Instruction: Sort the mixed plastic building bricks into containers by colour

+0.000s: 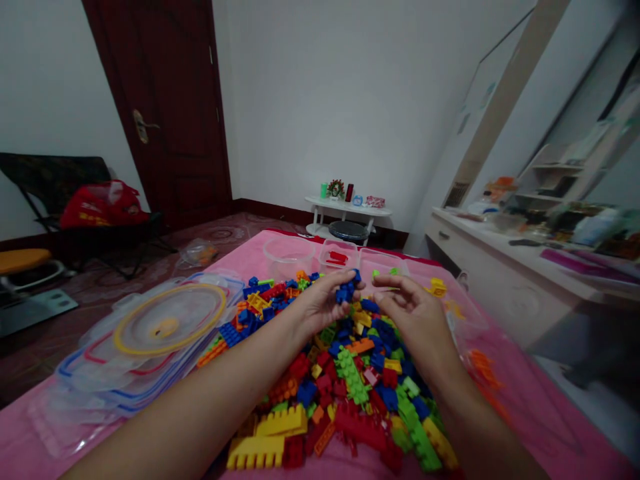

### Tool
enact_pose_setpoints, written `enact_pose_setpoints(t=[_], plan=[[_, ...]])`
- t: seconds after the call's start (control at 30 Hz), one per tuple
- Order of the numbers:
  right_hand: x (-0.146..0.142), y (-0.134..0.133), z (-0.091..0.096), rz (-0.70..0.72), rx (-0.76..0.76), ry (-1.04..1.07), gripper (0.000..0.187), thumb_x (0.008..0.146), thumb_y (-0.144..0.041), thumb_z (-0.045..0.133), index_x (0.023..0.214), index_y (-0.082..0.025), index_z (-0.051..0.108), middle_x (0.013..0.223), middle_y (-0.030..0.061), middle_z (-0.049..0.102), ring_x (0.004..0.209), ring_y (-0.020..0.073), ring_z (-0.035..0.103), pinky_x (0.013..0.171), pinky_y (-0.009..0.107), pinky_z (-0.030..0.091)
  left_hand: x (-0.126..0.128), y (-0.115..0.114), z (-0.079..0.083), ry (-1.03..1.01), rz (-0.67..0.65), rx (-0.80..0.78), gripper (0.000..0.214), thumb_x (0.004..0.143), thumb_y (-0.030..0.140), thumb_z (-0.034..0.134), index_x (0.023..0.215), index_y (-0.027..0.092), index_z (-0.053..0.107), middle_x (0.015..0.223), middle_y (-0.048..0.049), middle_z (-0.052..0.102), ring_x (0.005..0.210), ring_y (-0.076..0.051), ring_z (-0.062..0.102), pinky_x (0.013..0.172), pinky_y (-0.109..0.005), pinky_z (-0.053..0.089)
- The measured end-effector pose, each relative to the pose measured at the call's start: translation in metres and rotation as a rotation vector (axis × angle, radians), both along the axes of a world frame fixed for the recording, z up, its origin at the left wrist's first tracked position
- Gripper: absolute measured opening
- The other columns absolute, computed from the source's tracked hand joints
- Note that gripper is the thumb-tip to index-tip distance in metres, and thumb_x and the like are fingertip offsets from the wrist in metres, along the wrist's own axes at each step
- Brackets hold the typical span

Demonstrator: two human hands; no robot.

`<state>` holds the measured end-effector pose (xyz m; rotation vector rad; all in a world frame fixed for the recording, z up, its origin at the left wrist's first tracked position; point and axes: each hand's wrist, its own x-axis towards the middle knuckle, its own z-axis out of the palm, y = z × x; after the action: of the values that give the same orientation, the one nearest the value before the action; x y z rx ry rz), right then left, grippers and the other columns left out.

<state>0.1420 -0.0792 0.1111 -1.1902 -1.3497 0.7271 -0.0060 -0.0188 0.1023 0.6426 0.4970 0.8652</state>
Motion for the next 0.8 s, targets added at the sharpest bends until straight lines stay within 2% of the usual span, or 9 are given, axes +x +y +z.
enact_pose_setpoints(t=[0.07, 0.2, 0.27, 0.33, 0.37, 0.47, 0.6, 0.7, 0.8], plan=[[-0.008, -0.004, 0.0, 0.023, -0.079, 0.065, 0.039, 0.071, -0.035, 0.068, 0.103, -0.015, 0.058, 0.104, 0.0108, 0.066, 0.077, 0.0163, 0.066, 0.061, 0.025, 0.051, -0.004, 0.003, 0.009, -0.135, 0.034, -0.053, 0.014, 0.086, 0.019, 0.055, 0.081, 0.007, 0.061, 0.069, -0.0046, 0.061, 0.054, -0.007, 0.058, 0.037, -0.01, 0.042], [-0.041, -0.023, -0.012, 0.381, -0.399, 0.172, 0.069, 0.07, -0.041, 0.07, 0.128, -0.019, 0.039, 0.122, 0.0158, 0.056, 0.057, 0.0118, 0.065, 0.042, 0.021, 0.044, -0.008, 0.003, 0.027, -0.34, 0.132, -0.052, 0.02, 0.091, 0.02, 0.047, 0.081, 0.007, 0.059, 0.068, -0.0043, 0.06, 0.054, -0.006, 0.057, 0.039, -0.009, 0.043], [-0.059, -0.035, -0.022, 0.548, -0.52, 0.185, 0.078, 0.068, -0.039, 0.072, 0.133, -0.021, 0.031, 0.119, 0.015, 0.057, 0.057, 0.0114, 0.065, 0.043, 0.02, 0.044, -0.008, 0.003, 0.034, -0.398, 0.173, -0.044, 0.018, 0.09, 0.02, 0.048, 0.083, 0.008, 0.059, 0.071, -0.0047, 0.061, 0.056, -0.006, 0.058, 0.041, -0.01, 0.045], [-0.075, -0.044, -0.034, 0.678, -0.56, 0.199, 0.076, 0.066, -0.035, 0.075, 0.128, -0.019, 0.036, 0.108, 0.0111, 0.061, 0.063, 0.0124, 0.066, 0.047, 0.019, 0.046, -0.008, 0.004, 0.039, -0.436, 0.217, -0.049, 0.016, 0.09, 0.019, 0.049, 0.086, 0.007, 0.059, 0.073, -0.0055, 0.062, 0.056, -0.006, 0.058, 0.043, -0.011, 0.047], [-0.081, -0.047, -0.039, 0.722, -0.551, 0.209, 0.069, 0.066, -0.035, 0.076, 0.123, -0.017, 0.042, 0.1, 0.0089, 0.063, 0.065, 0.0129, 0.067, 0.049, 0.019, 0.046, -0.008, 0.005, 0.041, -0.45, 0.244, -0.058, 0.016, 0.09, 0.019, 0.049, 0.087, 0.006, 0.059, 0.073, -0.0057, 0.062, 0.056, -0.006, 0.058, 0.044, -0.011, 0.047], [-0.09, -0.048, -0.049, 0.716, -0.494, 0.247, 0.043, 0.072, -0.045, 0.067, 0.098, -0.013, 0.053, 0.079, 0.0047, 0.063, 0.06, 0.0121, 0.064, 0.046, 0.017, 0.043, -0.009, 0.008, 0.044, -0.474, 0.323, -0.1, 0.018, 0.091, 0.02, 0.046, 0.09, 0.006, 0.058, 0.071, -0.0055, 0.061, 0.055, -0.006, 0.057, 0.045, -0.011, 0.047], [-0.087, -0.041, -0.047, 0.637, -0.495, 0.295, 0.039, 0.076, -0.05, 0.06, 0.079, -0.012, 0.054, 0.069, 0.0028, 0.06, 0.05, 0.0095, 0.058, 0.04, 0.017, 0.04, -0.012, 0.011, 0.044, -0.429, 0.373, -0.128, 0.016, 0.09, 0.019, 0.046, 0.088, 0.007, 0.057, 0.069, -0.0052, 0.06, 0.052, -0.006, 0.056, 0.044, -0.011, 0.047], [-0.081, -0.037, -0.041, 0.538, -0.465, 0.427, 0.035, 0.08, -0.048, 0.057, 0.084, -0.013, 0.054, 0.073, 0.0029, 0.061, 0.054, 0.0101, 0.061, 0.045, 0.019, 0.045, -0.017, 0.021, 0.046, -0.311, 0.422, -0.115, 0.014, 0.089, 0.017, 0.047, 0.083, 0.008, 0.056, 0.066, -0.0049, 0.06, 0.051, -0.007, 0.057, 0.044, -0.012, 0.047], [-0.077, -0.035, -0.039, 0.465, -0.468, 0.567, 0.034, 0.082, -0.043, 0.057, 0.1, -0.015, 0.051, 0.081, 0.0036, 0.063, 0.059, 0.0114, 0.064, 0.052, 0.022, 0.049, -0.024, 0.047, 0.05, -0.121, 0.506, -0.009, 0.013, 0.087, 0.016, 0.05, 0.076, 0.01, 0.054, 0.063, -0.0039, 0.059, 0.052, -0.008, 0.058, 0.047, -0.015, 0.05]])
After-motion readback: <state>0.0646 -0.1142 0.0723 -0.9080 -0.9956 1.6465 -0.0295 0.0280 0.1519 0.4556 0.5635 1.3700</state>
